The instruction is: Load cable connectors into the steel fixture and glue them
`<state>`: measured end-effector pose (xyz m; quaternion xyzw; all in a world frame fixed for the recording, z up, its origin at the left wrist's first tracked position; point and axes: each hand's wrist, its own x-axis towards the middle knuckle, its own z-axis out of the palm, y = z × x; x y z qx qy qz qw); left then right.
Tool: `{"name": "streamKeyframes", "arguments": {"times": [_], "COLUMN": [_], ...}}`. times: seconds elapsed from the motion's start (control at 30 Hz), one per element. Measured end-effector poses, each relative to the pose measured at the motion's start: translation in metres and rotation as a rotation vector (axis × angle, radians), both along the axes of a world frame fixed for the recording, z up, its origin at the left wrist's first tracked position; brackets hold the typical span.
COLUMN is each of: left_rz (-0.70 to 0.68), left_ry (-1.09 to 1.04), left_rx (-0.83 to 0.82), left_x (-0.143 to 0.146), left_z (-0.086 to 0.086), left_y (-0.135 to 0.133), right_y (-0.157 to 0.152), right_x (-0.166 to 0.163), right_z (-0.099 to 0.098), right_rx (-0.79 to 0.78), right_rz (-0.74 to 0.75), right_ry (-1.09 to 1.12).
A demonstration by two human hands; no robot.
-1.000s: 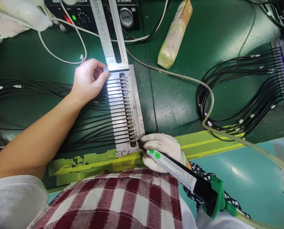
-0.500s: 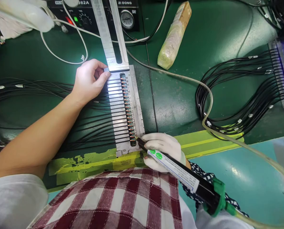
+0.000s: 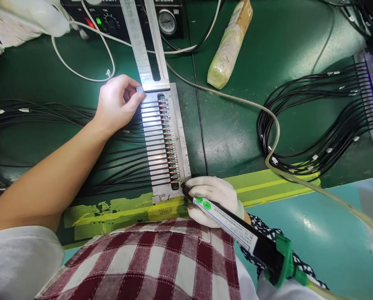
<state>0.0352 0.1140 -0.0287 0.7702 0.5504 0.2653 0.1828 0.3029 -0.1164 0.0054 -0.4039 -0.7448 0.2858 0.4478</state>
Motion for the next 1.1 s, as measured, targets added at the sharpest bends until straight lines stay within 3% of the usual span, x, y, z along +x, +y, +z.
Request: {"name": "streamKeyframes", "arguments": {"times": [1.1], "left_rz": [-0.006], "left_ry": [0.009], "left_rx": [-0.056], "left_x": [0.0], "left_z": [0.0004], "left_y": [0.0004], "right_y": [0.0026], "right_x": [-0.0002], "right_z": [0.0023], "right_rx": [0.005], "right_rz": [-0.007], "right_ry": [0.014]}}
